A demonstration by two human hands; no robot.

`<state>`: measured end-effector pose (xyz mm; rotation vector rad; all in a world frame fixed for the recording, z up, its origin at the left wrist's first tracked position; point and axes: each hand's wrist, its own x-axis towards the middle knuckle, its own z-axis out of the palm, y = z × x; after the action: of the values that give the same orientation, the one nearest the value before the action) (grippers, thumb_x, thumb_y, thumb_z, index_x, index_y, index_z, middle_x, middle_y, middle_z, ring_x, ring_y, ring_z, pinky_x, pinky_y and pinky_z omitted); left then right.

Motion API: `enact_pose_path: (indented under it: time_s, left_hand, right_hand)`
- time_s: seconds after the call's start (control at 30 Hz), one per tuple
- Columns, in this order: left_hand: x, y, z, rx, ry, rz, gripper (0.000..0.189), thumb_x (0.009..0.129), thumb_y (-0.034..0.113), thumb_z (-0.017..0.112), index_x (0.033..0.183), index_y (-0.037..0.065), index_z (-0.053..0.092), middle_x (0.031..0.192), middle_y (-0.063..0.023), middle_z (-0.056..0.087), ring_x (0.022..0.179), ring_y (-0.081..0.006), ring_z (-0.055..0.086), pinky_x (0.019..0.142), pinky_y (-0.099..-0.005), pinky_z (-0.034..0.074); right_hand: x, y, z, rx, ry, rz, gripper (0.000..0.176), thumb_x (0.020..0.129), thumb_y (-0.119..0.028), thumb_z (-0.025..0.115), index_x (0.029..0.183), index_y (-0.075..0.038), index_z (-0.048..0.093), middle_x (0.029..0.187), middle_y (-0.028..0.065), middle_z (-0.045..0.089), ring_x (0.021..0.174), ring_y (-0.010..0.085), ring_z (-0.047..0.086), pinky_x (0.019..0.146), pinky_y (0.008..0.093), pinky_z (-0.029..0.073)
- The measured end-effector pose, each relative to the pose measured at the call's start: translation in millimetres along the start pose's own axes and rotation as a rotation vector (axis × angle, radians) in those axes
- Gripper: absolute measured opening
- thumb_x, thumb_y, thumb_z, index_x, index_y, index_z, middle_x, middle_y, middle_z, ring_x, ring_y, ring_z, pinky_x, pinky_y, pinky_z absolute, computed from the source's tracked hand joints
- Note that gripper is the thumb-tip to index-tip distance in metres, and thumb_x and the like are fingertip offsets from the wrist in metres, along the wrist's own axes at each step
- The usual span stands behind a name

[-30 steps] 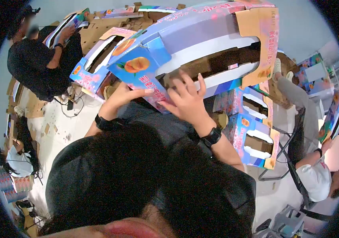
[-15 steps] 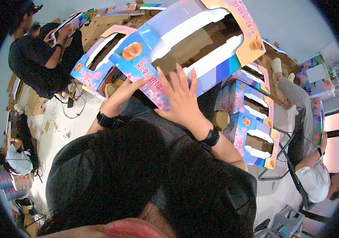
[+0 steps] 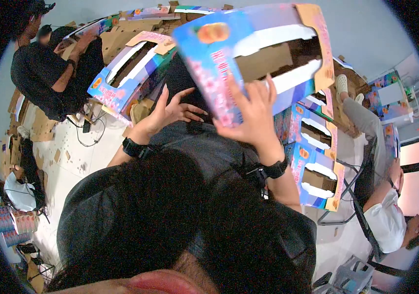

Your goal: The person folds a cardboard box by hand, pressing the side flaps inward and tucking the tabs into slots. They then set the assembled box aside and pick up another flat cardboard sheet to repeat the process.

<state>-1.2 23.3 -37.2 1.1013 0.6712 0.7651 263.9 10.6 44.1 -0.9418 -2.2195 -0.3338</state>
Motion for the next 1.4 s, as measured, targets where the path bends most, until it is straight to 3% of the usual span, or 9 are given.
enact_pose_path:
  time_s: [0.4, 0.73, 0.9, 1.0, 1.03, 1.17, 1.27, 1.3, 1.4]
  left_hand:
    - [3, 1, 1, 0.124, 0.07, -0.04, 0.104, 0.086, 0.081, -0.003, 0.149, 0.006, 0.034, 0.127, -0.0238, 0.058, 0.116, -0.0313, 0.059, 0.099, -0.0407, 0.044]
    - [7, 5, 4, 0.105, 0.098, -0.077, 0.102, 0.088, 0.08, -0.001, 0.147, 0.006, 0.036, 0.125, -0.0217, 0.06, 0.111, -0.0302, 0.062, 0.096, -0.0405, 0.046]
    - [10, 5, 7, 0.155, 0.094, -0.106, 0.1, 0.089, 0.078, -0.001, 0.146, 0.006, 0.037, 0.124, -0.0209, 0.061, 0.11, -0.0293, 0.062, 0.095, -0.0404, 0.047]
    - [10, 8, 9, 0.2, 0.101, -0.107, 0.098, 0.09, 0.077, -0.001, 0.146, 0.005, 0.038, 0.124, -0.0206, 0.061, 0.109, -0.0288, 0.062, 0.095, -0.0405, 0.047]
    - [9, 8, 10, 0.214, 0.11, -0.108, 0.098, 0.091, 0.076, -0.001, 0.146, 0.005, 0.039, 0.124, -0.0205, 0.061, 0.109, -0.0285, 0.062, 0.095, -0.0403, 0.047]
    - [13, 6, 11, 0.243, 0.103, -0.119, 0.096, 0.092, 0.075, 0.0, 0.144, 0.005, 0.04, 0.123, -0.02, 0.062, 0.109, -0.0278, 0.062, 0.095, -0.0393, 0.046]
    - [13, 8, 16, 0.248, 0.089, -0.133, 0.096, 0.092, 0.074, 0.001, 0.143, 0.004, 0.041, 0.123, -0.0198, 0.062, 0.109, -0.0273, 0.062, 0.094, -0.0386, 0.046]
    - [12, 9, 16, 0.25, 0.087, -0.138, 0.095, 0.092, 0.074, 0.002, 0.143, 0.004, 0.042, 0.123, -0.0197, 0.062, 0.109, -0.0272, 0.062, 0.094, -0.0384, 0.046]
    - [11, 9, 15, 0.23, 0.07, -0.133, 0.095, 0.093, 0.074, 0.002, 0.142, 0.004, 0.043, 0.123, -0.0192, 0.062, 0.108, -0.0265, 0.062, 0.094, -0.0376, 0.046]
  right_hand:
    - [-48, 153, -43, -0.204, 0.012, 0.224, 0.103, 0.059, -0.046, 0.08, 0.147, -0.01, 0.042, 0.093, 0.0121, 0.054, 0.096, 0.0306, 0.051, 0.098, 0.0458, 0.032]
    - [-172, 270, 3, -0.531, -0.33, 0.448, 0.1, 0.061, -0.051, 0.081, 0.149, -0.026, 0.04, 0.1, 0.014, 0.063, 0.105, 0.0361, 0.053, 0.103, 0.0535, 0.03]
    - [-211, 288, 16, -0.578, -0.516, 0.701, 0.102, 0.063, -0.058, 0.079, 0.151, -0.038, 0.031, 0.117, 0.0174, 0.06, 0.121, 0.0377, 0.05, 0.11, 0.0596, 0.019]
    - [-224, 289, 21, -0.579, -0.598, 0.827, 0.102, 0.064, -0.061, 0.077, 0.151, -0.038, 0.03, 0.122, 0.0203, 0.059, 0.125, 0.0407, 0.048, 0.11, 0.0604, 0.019]
    - [-234, 294, 24, -0.635, -0.664, 0.821, 0.103, 0.064, -0.061, 0.076, 0.152, -0.038, 0.028, 0.122, 0.0223, 0.06, 0.123, 0.0442, 0.048, 0.106, 0.0583, 0.029]
    - [-283, 320, 51, -0.496, -0.844, 1.013, 0.095, 0.072, -0.069, 0.066, 0.153, -0.04, 0.023, 0.139, 0.0268, 0.046, 0.131, 0.0466, 0.041, 0.103, 0.0591, 0.036]
    - [-307, 315, 74, -0.501, -0.693, 1.062, 0.087, 0.079, -0.066, 0.061, 0.152, -0.041, 0.023, 0.146, 0.0274, 0.037, 0.135, 0.0462, 0.037, 0.105, 0.0628, 0.033]
    - [-283, 290, 62, -0.536, -0.739, 1.109, 0.076, 0.086, -0.059, 0.055, 0.152, -0.036, 0.027, 0.15, 0.0204, 0.034, 0.136, 0.0419, 0.036, 0.107, 0.061, 0.031]
    - [-284, 292, 66, -0.497, -0.707, 1.133, 0.078, 0.083, -0.058, 0.061, 0.151, -0.041, 0.027, 0.151, 0.0242, 0.033, 0.136, 0.0456, 0.034, 0.102, 0.0697, 0.03]
